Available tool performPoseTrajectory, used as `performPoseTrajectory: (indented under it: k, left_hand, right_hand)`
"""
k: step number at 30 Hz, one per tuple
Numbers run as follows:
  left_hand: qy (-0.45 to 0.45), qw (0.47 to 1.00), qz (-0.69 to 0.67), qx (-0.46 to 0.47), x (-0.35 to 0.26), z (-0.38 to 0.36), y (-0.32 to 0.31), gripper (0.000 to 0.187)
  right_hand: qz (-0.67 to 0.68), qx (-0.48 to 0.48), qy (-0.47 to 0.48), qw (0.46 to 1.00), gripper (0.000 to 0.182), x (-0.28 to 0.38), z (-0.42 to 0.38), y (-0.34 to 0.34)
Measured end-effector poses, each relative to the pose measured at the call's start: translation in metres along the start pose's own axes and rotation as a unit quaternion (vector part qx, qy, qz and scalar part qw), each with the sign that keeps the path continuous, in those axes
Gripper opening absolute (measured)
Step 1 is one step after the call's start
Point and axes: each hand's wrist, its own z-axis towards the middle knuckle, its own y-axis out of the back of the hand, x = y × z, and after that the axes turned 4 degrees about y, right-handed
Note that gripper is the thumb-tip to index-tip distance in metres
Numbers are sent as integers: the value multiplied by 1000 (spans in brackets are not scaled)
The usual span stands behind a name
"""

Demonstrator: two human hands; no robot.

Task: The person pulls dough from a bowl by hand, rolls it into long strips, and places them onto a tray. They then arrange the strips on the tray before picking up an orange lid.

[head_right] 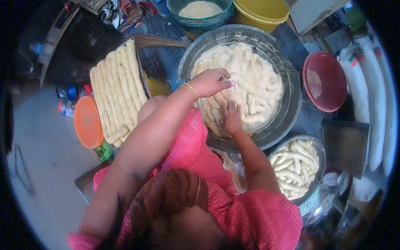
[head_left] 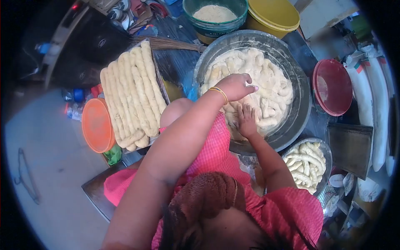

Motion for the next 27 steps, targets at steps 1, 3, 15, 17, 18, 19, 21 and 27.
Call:
performPoseTrajectory:
  k: [1, 3, 15, 17, 18, 19, 21, 27]
  left_hand:
    - [1, 1000, 2, 2, 0, 0, -1, 47]
    - [-1, 1000, 2, 13, 0, 0, -2, 48]
    - [27, 1000, 1, -7, 3, -4, 8, 46]
    - [16, 1000, 7, -6, 3, -3, 5, 46]
    - [3, 1000, 16, -4, 2, -3, 3, 46]
    - [2, 1000, 16, -2, 2, -3, 1, 46]
    - [-6, 1000, 27, 12, 1, -3, -2, 46]
    - [8, 1000, 26, 12, 0, -10, 6, 47]
  right_hand:
    - [-70, 89, 34, 993, 66, -19, 2, -15]
    - [-86, 84, -6, 993, 66, -44, 22, 0]
    - [-79, 2, -166, 983, 67, 2, 48, -43]
    - [-59, 6, -143, 988, 66, 22, 27, -36]
    - [-29, -3, -85, 996, 67, 22, 18, -40]
    - [1, -15, -27, 1000, 67, 19, 13, -41]
    - [6, 23, -30, 999, 68, -2, 14, -19]
    - [28, 28, -117, 992, 45, -39, -5, 4]
